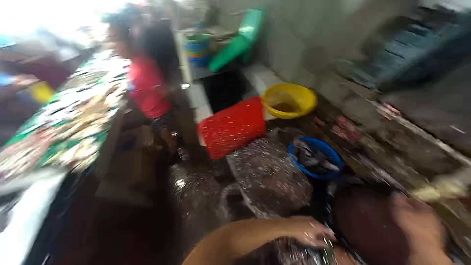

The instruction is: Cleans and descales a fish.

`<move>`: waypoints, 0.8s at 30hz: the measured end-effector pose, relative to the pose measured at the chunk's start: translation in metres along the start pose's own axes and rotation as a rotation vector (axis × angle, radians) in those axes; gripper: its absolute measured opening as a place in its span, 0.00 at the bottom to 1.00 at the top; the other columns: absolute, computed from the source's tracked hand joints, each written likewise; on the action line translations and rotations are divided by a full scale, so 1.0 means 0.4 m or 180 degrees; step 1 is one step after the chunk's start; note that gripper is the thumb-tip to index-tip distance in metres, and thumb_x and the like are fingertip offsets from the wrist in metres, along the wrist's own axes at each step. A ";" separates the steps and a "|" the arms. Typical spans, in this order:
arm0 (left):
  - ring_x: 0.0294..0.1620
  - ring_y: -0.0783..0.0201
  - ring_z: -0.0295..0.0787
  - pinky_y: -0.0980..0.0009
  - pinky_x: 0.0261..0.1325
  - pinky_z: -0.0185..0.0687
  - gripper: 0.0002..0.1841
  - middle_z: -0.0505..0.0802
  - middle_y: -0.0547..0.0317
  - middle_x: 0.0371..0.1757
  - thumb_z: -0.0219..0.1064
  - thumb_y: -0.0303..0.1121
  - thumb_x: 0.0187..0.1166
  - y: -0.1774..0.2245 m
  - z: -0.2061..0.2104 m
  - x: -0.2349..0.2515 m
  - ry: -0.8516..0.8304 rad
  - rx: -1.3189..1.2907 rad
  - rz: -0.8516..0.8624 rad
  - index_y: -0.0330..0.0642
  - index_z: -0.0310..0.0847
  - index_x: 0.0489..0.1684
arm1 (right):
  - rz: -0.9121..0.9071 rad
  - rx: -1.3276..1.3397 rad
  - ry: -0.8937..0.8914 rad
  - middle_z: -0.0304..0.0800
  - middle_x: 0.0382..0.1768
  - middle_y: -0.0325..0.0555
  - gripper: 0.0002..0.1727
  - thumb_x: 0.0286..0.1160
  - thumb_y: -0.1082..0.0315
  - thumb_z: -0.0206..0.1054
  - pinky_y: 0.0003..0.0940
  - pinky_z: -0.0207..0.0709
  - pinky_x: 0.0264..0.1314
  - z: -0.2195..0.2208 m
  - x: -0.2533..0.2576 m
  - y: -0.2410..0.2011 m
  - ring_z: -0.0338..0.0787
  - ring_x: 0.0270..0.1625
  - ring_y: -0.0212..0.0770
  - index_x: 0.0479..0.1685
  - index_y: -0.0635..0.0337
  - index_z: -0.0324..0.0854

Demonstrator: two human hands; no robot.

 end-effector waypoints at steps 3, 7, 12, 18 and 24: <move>0.62 0.63 0.92 0.57 0.73 0.85 0.19 0.95 0.55 0.60 0.70 0.38 0.82 -0.029 -0.021 -0.043 -0.0321 -0.0543 -0.0128 0.46 0.85 0.69 | 0.0357 0.0741 -0.0301 0.81 0.76 0.61 0.39 0.87 0.50 0.63 0.54 0.77 0.80 0.044 -0.058 -0.092 0.85 0.74 0.54 0.91 0.61 0.57; 0.61 0.65 0.92 0.62 0.71 0.87 0.20 0.94 0.55 0.62 0.69 0.37 0.82 -0.104 -0.018 0.026 -0.0349 -0.1220 -0.0430 0.41 0.83 0.70 | 0.0264 0.1160 0.1011 0.82 0.73 0.58 0.47 0.79 0.48 0.70 0.45 0.88 0.66 0.048 0.005 0.021 0.92 0.63 0.47 0.91 0.63 0.51; 0.50 0.63 0.95 0.61 0.57 0.92 0.18 0.95 0.52 0.56 0.66 0.35 0.84 -0.068 -0.036 0.249 0.0022 -0.1840 -0.0442 0.37 0.83 0.69 | -0.0068 0.0760 0.1592 0.96 0.47 0.46 0.35 0.80 0.50 0.71 0.41 0.93 0.47 -0.053 0.122 0.035 0.97 0.40 0.38 0.79 0.63 0.68; 0.59 0.52 0.90 0.49 0.58 0.90 0.26 0.86 0.47 0.70 0.62 0.47 0.88 -0.064 0.063 0.513 -0.0057 -0.3024 -0.1146 0.45 0.72 0.80 | -0.0082 0.1464 0.1767 0.95 0.46 0.48 0.21 0.85 0.60 0.67 0.41 0.94 0.53 -0.101 0.219 0.206 0.97 0.44 0.39 0.69 0.64 0.79; 0.72 0.51 0.79 0.46 0.72 0.75 0.26 0.83 0.45 0.74 0.46 0.48 0.95 -0.039 0.062 0.686 0.0548 -0.3243 -0.2630 0.40 0.75 0.77 | 0.1141 0.3192 0.0835 0.80 0.74 0.59 0.31 0.97 0.60 0.29 0.37 0.80 0.73 0.190 0.163 0.225 0.84 0.72 0.42 0.86 0.72 0.61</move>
Point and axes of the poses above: each hand's wrist, its own x-axis towards the middle knuckle, its own z-axis out of the palm, y = z × x, the point moved 7 cm from there along x, towards the middle knuckle
